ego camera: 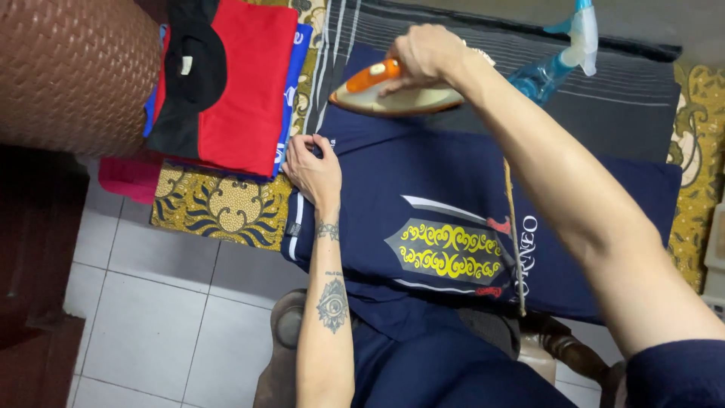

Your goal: Ironing a blue t-shirt using a spray bottle and a handheld iron, followed by folding the garment.

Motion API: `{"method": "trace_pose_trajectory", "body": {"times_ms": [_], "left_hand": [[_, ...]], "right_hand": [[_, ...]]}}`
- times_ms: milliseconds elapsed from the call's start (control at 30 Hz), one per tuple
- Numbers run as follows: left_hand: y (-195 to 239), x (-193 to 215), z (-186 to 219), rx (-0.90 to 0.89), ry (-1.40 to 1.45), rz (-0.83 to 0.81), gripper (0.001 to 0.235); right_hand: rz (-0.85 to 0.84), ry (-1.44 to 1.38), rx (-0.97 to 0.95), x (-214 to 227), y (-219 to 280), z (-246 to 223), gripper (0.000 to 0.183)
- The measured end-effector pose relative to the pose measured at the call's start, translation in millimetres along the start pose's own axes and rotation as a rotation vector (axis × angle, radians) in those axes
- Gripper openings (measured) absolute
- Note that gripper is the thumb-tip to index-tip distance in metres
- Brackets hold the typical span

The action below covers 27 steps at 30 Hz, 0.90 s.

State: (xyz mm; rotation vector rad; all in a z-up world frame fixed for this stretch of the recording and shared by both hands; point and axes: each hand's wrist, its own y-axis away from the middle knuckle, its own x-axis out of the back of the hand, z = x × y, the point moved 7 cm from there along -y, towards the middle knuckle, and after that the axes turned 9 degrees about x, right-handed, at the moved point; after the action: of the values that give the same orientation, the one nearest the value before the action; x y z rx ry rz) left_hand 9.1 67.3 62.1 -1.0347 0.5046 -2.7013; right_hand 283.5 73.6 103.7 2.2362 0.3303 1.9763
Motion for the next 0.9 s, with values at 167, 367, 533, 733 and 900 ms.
{"method": "trace_pose_trajectory", "body": {"times_ms": [167, 367, 533, 733, 900], "left_hand": [[-1.3, 0.3, -3.1, -0.021, -0.011, -0.003, 0.010], [2.0, 6.3, 5.1, -0.036, -0.005, 0.023, 0.022], [0.4, -1.7, -1.1, -0.044, -0.027, 0.018, 0.027], [-0.1, -1.9, -0.5, -0.133, 0.041, 0.020, 0.029], [0.3, -11.7, -11.7, -0.085, -0.035, -0.021, 0.032]], "right_hand": [[0.266, 0.194, -0.266, -32.7, -13.1, 43.6, 0.086], [0.587, 0.262, -0.259, -15.0, 31.3, 10.4, 0.057], [0.606, 0.015, -0.186, 21.0, 137.0, -45.0, 0.056], [0.350, -0.565, -0.283, 39.8, 300.8, -65.1, 0.040], [0.253, -0.824, -0.775, -2.4, 437.9, -13.2, 0.024]]}}
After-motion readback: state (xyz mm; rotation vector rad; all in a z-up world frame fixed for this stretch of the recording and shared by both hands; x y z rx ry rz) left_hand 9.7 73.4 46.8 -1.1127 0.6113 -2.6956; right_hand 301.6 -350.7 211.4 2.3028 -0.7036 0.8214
